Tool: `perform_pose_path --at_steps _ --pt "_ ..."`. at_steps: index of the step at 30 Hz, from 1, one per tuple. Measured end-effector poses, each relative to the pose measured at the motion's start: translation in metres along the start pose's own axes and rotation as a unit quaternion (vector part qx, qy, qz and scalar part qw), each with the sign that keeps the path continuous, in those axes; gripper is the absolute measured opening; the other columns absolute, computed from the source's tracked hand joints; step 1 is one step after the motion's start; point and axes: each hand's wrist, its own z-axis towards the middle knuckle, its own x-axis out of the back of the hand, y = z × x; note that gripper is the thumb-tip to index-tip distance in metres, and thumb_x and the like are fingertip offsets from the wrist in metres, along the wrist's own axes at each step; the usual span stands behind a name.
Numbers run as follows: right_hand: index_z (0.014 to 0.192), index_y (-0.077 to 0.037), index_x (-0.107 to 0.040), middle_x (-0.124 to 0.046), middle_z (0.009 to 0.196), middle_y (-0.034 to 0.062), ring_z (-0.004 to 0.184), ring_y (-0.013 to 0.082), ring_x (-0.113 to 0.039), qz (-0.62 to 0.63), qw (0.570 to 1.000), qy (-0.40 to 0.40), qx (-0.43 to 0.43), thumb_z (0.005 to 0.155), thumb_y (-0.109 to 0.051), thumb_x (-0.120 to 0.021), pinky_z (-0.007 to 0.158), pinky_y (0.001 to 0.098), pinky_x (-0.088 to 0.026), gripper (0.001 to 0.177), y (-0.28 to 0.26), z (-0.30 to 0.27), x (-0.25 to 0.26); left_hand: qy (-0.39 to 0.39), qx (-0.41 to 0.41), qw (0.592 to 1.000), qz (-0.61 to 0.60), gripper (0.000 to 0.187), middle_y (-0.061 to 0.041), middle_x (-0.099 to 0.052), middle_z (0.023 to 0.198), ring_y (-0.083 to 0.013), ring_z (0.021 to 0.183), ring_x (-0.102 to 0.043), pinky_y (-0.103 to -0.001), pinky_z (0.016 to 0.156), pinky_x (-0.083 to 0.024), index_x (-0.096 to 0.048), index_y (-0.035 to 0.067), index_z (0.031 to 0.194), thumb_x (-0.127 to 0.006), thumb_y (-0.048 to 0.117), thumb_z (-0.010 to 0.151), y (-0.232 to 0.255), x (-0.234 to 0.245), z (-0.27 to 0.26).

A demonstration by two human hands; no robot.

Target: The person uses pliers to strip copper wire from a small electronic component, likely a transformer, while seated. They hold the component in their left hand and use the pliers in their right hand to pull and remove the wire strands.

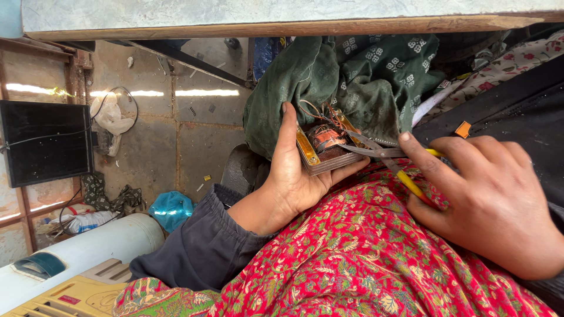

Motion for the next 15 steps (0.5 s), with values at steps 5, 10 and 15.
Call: perform_pose_path --at_steps 5,10,15 --pt "0.138 -0.010 -0.067 -0.062 0.088 0.0082 0.076 0.0270 -0.061 0.084 0.996 -0.028 -0.017 0.067 -0.033 -0.081 0.071 0.0411 -0.051 0.076 0.002 -0.002 -0.015 0.011 -0.004 1.000 -0.002 0.101 -0.022 -0.058 0.139 -0.0393 0.131 -0.057 -0.060 0.113 -0.045 -0.048 0.002 0.145 -0.049 0.084 0.085 -0.001 0.003 0.003" --pt "0.137 -0.010 -0.066 -0.061 0.082 0.0101 0.071 0.0298 -0.062 0.139 0.988 -0.040 -0.045 0.068 -0.027 -0.081 0.067 0.0427 -0.052 0.073 0.001 -0.003 -0.020 0.008 -0.001 1.000 -0.018 0.101 -0.025 -0.059 0.138 -0.0398 0.129 -0.058 -0.059 0.113 -0.045 -0.050 -0.001 0.143 -0.047 0.083 0.087 -0.002 0.007 0.006" --pt "0.137 -0.013 -0.067 -0.062 0.080 0.0110 0.070 0.0312 -0.064 0.183 0.978 -0.059 -0.079 0.068 -0.026 -0.081 0.068 0.0427 -0.053 0.072 0.002 -0.003 -0.019 0.030 -0.007 1.000 -0.003 0.097 -0.023 -0.060 0.134 -0.0402 0.127 -0.059 -0.061 0.112 -0.045 -0.051 0.002 0.140 -0.047 0.083 0.086 -0.002 0.008 0.009"
